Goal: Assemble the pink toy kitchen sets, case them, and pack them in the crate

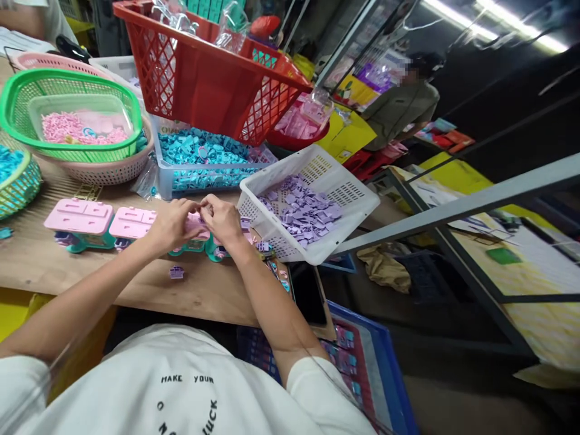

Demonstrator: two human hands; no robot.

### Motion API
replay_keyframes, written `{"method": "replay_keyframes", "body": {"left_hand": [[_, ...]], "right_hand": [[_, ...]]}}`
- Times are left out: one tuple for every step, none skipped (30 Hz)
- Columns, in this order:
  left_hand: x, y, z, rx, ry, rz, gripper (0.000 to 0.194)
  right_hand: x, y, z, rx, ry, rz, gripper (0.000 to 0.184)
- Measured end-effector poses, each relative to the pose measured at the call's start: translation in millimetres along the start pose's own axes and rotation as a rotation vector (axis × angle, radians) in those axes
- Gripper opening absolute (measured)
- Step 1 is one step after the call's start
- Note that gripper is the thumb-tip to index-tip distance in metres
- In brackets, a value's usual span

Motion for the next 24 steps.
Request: {"method": "replay_keyframes", "body": {"left_hand": [[-2,-1,-5.4,-0.001,-0.007,0.047,0.040],[-5,-1,-10.3,-0.008,-0.013,0.100,0.038],[-9,0,-14.5,-0.011,-0.021,0.149,0.035],[-13,0,-17.8,-0.007,-0.023,0.189,0.031],[-16,1,-19.9,0.006,-0.017,0.217,0.027],[-16,0,-20.5,0.018,0.001,0.238,0.027],[-16,-1,-19.7,0.032,0.038,0.248,0.028],[-13,-2,-17.4,0.050,0.088,0.253,0.029],[-10,-3,-14.0,0.070,0.147,0.254,0.030],[-8,-5,-9.9,0.096,0.210,0.252,0.028],[-5,-6,-5.3,0.123,0.266,0.251,0.026],[-3,-8,-0.8,0.152,0.311,0.252,0.023],[-1,-10,3.5,0.179,0.342,0.257,0.021],[2,-13,7.2,0.201,0.361,0.263,0.019],[5,-17,10.0,0.222,0.371,0.270,0.018],[9,-21,12.0,0.240,0.377,0.279,0.017],[13,-26,13.0,0.260,0.386,0.280,0.019],[17,-31,13.3,0.281,0.401,0.277,0.021],[20,-35,13.1,0.296,0.420,0.279,0.025],[22,-38,12.8,0.308,0.441,0.284,0.030],[23,-40,12.5,0.311,0.458,0.292,0.035],[23,-41,12.5,0.302,0.471,0.301,0.040],[23,-40,12.7,0.285,0.475,0.308,0.045],[22,-39,13.0,0.266,0.471,0.314,0.049]], "right_hand": [[1,0,-4,-0.002,0.004,-0.008,0.011],[1,3,-7,-0.001,-0.010,-0.010,0.011],[0,7,-9,0.006,-0.046,-0.004,0.012],[-2,11,-10,0.024,-0.100,0.010,0.014],[-6,15,-10,0.053,-0.169,0.038,0.016],[-12,17,-9,0.094,-0.245,0.076,0.020],[-17,17,-9,0.144,-0.311,0.121,0.024],[-22,16,-8,0.201,-0.353,0.169,0.029],[-26,13,-7,0.237,-0.365,0.205,0.032],[-29,11,-5,0.252,-0.355,0.232,0.033],[-29,10,-4,0.248,-0.329,0.249,0.032],[-29,9,-2,0.229,-0.296,0.257,0.030],[-27,9,-1,0.206,-0.264,0.259,0.028],[-26,8,0,0.189,-0.242,0.256,0.026],[-25,6,-1,0.182,-0.230,0.246,0.024],[-25,4,-1,0.182,-0.231,0.227,0.022],[-26,1,-3,0.191,-0.245,0.205,0.020],[-27,-1,-4,0.199,-0.266,0.184,0.019],[-28,-4,-4,0.204,-0.290,0.167,0.018],[-29,-5,-5,0.206,-0.308,0.158,0.017],[-29,-6,-5,0.200,-0.317,0.155,0.016],[-29,-6,-4,0.192,-0.315,0.158,0.016],[-28,-5,-3,0.182,-0.302,0.165,0.016],[-27,-4,-2,0.175,-0.283,0.177,0.016]]}}
Point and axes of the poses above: each hand's wrist, its own y-axis away from the middle knuckle, its own z-axis out of the back of the hand, x = y × z, the point moved 2 cm from there along -y, towards the middle knuckle, and after that the axes turned 11 degrees about x, right-handed, at the moved point
